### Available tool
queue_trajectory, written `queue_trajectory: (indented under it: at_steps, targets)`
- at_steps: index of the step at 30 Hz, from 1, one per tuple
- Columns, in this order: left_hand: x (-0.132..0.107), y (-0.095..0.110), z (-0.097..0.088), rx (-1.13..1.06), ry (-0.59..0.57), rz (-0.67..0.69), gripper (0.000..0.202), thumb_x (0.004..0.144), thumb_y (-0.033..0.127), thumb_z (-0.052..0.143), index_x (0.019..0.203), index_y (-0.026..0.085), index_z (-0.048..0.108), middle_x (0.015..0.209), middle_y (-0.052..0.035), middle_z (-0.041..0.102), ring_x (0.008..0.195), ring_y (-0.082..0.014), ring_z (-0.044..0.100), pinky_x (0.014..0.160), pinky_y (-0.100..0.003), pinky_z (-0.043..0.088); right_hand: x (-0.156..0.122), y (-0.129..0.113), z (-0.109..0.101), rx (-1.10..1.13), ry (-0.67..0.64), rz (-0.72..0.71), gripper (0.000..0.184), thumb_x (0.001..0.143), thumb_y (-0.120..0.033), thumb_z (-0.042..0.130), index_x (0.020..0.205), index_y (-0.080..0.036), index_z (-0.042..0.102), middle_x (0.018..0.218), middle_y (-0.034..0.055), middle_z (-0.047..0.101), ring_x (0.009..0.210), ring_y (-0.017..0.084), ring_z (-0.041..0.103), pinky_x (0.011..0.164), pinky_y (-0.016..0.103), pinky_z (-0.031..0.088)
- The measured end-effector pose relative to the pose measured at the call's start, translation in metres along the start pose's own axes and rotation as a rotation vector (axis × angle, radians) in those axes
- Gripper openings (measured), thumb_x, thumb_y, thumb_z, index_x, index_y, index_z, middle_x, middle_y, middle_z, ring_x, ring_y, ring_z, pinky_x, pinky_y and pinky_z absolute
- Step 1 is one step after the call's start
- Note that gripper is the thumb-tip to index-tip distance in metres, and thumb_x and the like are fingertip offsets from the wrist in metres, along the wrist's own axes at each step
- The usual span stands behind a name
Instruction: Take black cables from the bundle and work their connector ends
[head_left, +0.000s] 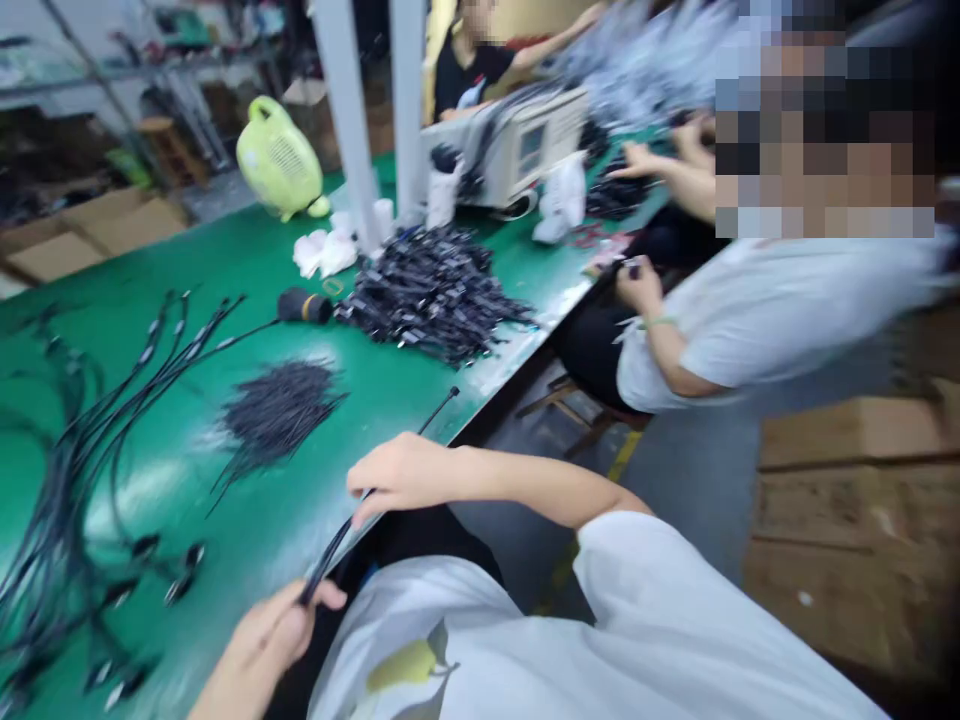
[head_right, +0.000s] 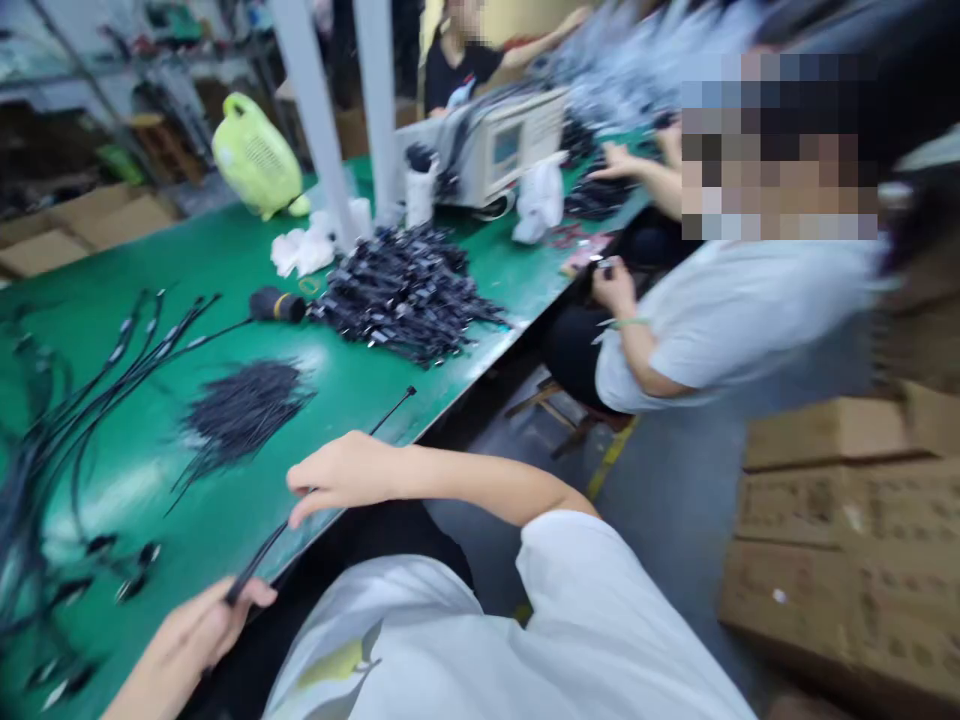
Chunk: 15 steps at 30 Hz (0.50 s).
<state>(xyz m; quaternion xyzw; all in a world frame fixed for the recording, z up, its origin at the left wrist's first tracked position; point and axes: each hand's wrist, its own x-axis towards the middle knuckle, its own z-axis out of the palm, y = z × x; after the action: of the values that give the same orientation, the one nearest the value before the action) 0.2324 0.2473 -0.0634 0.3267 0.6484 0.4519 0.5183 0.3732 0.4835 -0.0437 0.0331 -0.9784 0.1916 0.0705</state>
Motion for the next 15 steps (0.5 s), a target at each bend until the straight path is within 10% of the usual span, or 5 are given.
queue_trajectory:
  at_steps: [3,7,15]
  targets:
    - [-0.007,0.019,-0.012,-0.558,0.052,0.094,0.041,0.083,0.054,0.067,0.081,0.013,0.072,0.041,0.0094,0.021,0.04,-0.0065,0.021,0.053,-0.019,0.045,-0.017,0.023,0.008,0.102,0.134,0.003,0.027,0.099,-0.039,0.045,0.106,-0.019,0.063,0.099,0.0024,0.069,0.09,0.014,0.065,0.07,0.023,0.044]
    - [-0.005,0.023,-0.037,-1.08,0.191,0.202,0.029,0.094,0.025,0.057,0.11,0.002,0.066,0.052,0.0104,0.02,0.039,-0.0048,0.016,0.035,-0.007,0.029,-0.027,0.055,0.026,0.115,0.305,0.112,0.022,0.099,-0.025,0.045,0.109,-0.017,0.063,0.096,0.005,0.068,0.085,0.015,0.063,0.076,0.026,0.046]
    - [-0.005,0.012,-0.049,-1.159,0.198,0.149,0.031,0.096,0.016,0.046,0.115,-0.001,0.064,0.053,0.0094,0.022,0.039,-0.0056,0.021,0.032,-0.007,0.033,-0.019,0.047,0.019,-0.229,0.407,0.047,0.019,0.096,-0.024,0.051,0.099,-0.014,0.067,0.078,0.0049,0.063,0.071,0.017,0.053,0.068,0.029,0.04]
